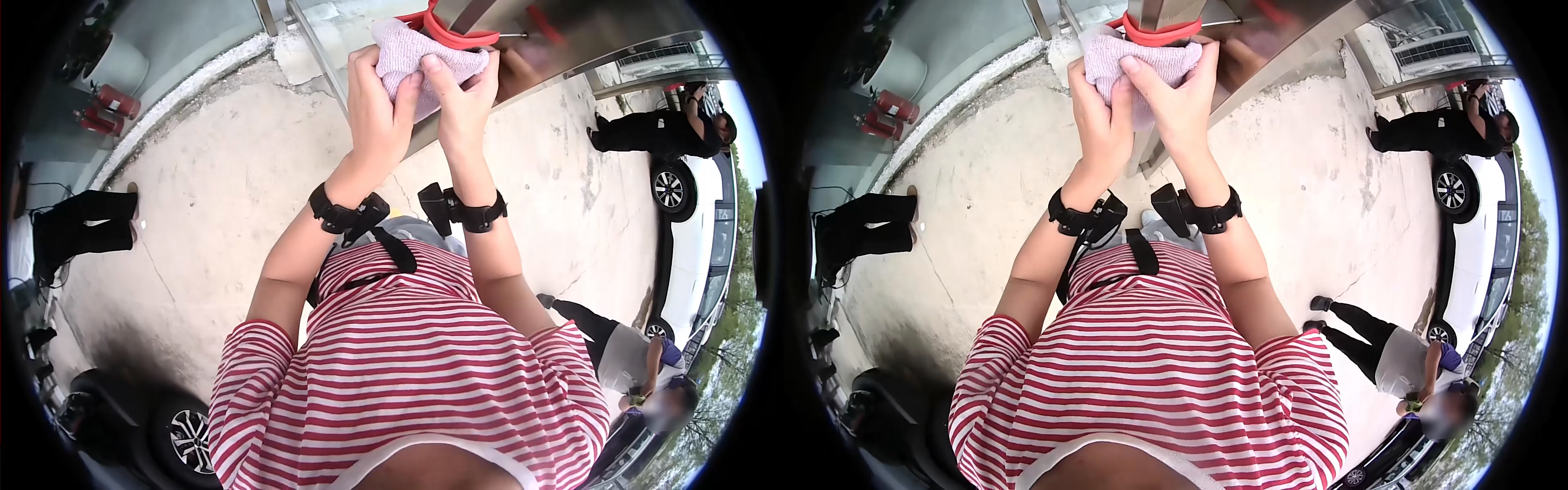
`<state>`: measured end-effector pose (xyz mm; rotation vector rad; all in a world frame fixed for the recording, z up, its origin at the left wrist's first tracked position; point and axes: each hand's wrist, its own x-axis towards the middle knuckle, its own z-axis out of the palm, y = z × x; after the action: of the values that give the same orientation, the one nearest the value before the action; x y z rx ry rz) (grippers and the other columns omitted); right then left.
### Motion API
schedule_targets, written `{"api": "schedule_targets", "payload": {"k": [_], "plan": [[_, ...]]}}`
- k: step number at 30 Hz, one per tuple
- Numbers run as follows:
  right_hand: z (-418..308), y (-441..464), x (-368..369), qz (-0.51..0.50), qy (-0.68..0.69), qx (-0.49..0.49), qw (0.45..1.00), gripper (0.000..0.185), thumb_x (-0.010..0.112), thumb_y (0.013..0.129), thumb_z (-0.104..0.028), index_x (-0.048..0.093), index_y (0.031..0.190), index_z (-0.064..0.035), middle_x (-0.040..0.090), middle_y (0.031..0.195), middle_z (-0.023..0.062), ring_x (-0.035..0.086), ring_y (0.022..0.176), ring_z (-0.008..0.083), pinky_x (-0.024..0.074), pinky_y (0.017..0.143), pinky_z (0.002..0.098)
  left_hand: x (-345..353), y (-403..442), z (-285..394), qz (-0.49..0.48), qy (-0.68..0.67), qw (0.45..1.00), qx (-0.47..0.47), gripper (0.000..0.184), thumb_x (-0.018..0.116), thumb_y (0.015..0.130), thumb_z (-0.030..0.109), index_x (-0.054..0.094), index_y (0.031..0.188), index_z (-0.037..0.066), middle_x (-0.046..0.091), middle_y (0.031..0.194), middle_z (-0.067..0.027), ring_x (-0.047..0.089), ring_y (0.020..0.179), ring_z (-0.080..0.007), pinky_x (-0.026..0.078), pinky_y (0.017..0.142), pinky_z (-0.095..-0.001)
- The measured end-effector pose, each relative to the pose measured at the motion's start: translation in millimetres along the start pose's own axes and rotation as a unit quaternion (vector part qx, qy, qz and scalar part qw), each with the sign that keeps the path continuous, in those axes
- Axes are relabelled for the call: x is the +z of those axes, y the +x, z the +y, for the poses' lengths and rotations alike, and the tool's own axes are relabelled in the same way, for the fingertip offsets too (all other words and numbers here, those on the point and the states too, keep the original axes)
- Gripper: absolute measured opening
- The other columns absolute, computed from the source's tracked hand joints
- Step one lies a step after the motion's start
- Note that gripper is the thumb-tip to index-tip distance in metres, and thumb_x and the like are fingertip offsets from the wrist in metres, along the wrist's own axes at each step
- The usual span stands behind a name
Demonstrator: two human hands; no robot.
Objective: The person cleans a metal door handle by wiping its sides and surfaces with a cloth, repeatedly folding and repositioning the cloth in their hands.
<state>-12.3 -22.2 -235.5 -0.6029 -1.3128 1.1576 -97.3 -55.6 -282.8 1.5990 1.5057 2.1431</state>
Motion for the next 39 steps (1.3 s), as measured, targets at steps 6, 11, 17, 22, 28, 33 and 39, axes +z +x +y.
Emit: {"api": "schedule_targets", "payload": {"k": [6,11,17,22,28,33,39], "plan": [[30.2,0.9,6.4,0.035,-0.028,-0.087,0.995,0.067,0.080,0.067,-0.014,0.038,0.116,0.0029,0.057,0.106,0.0115,0.057,0.096,0.0161,0.0473,0.085,0.0314,2.3,-7.8,-11.3,-0.039,-0.031,0.992,-0.115,0.034,0.054,0.092,0.021,0.045,0.117,-0.002,0.060,0.098,-0.0220,0.061,0.086,-0.0394,0.048,0.071,-0.0414],[64.1,-7.1,-0.8,0.061,-0.095,-0.082,0.990,0.075,0.080,0.060,-0.017,0.038,0.119,0.0040,0.056,0.106,0.0119,0.056,0.096,0.0176,0.0465,0.085,0.0321,8.0,-30.4,-56.3,-0.054,-0.053,0.990,-0.116,0.029,0.050,0.093,0.021,0.047,0.113,0.000,0.060,0.093,-0.0255,0.060,0.084,-0.0448,0.047,0.067,-0.0427],[97.2,-40.7,-7.5,0.069,-0.105,0.013,0.992,0.063,0.077,0.061,-0.017,0.048,0.113,0.0012,0.063,0.099,0.0107,0.059,0.090,0.0160,0.0479,0.083,0.0318,-4.9,-62.5,-82.7,-0.117,-0.021,0.979,-0.167,0.023,0.049,0.093,0.016,0.045,0.109,0.000,0.059,0.090,-0.0285,0.058,0.087,-0.0488,0.046,0.067,-0.0460],[94.0,-41.5,-7.8,0.077,-0.143,0.056,0.985,0.055,0.074,0.061,-0.014,0.050,0.108,0.0005,0.064,0.097,0.0118,0.061,0.089,0.0191,0.0485,0.081,0.0328,-14.3,-55.8,-68.3,-0.158,-0.010,0.962,-0.223,0.024,0.047,0.094,0.017,0.043,0.108,-0.001,0.058,0.093,-0.0302,0.056,0.091,-0.0493,0.045,0.070,-0.0487],[-1.2,7.6,15.7,0.060,-0.120,0.020,0.991,0.045,0.074,0.063,-0.009,0.052,0.100,0.0038,0.062,0.092,0.0080,0.059,0.082,0.0138,0.0481,0.077,0.0292,0.1,13.3,-11.7,-0.072,-0.049,0.994,-0.059,0.047,0.042,0.095,0.044,0.042,0.108,-0.002,0.057,0.089,-0.0292,0.057,0.082,-0.0491,0.045,0.066,-0.0480],[9.2,10.1,18.0,0.056,-0.078,-0.059,0.994,0.040,0.074,0.064,-0.009,0.057,0.097,0.0039,0.063,0.093,0.0073,0.059,0.083,0.0134,0.0479,0.078,0.0282,10.0,15.9,-28.5,-0.063,-0.085,0.993,-0.047,0.055,0.036,0.094,0.050,0.042,0.110,-0.002,0.056,0.070,-0.0240,0.058,0.069,-0.0468,0.044,0.058,-0.0446],[21.2,3.3,17.2,0.053,-0.061,-0.045,0.996,0.046,0.071,0.062,-0.008,0.055,0.103,0.0035,0.061,0.096,0.0070,0.057,0.085,0.0144,0.0465,0.081,0.0290,24.8,-0.3,-47.1,0.004,-0.114,0.991,-0.068,0.048,0.035,0.095,0.044,0.047,0.108,-0.001,0.054,0.063,-0.0216,0.060,0.062,-0.0420,0.043,0.054,-0.0406]]}}
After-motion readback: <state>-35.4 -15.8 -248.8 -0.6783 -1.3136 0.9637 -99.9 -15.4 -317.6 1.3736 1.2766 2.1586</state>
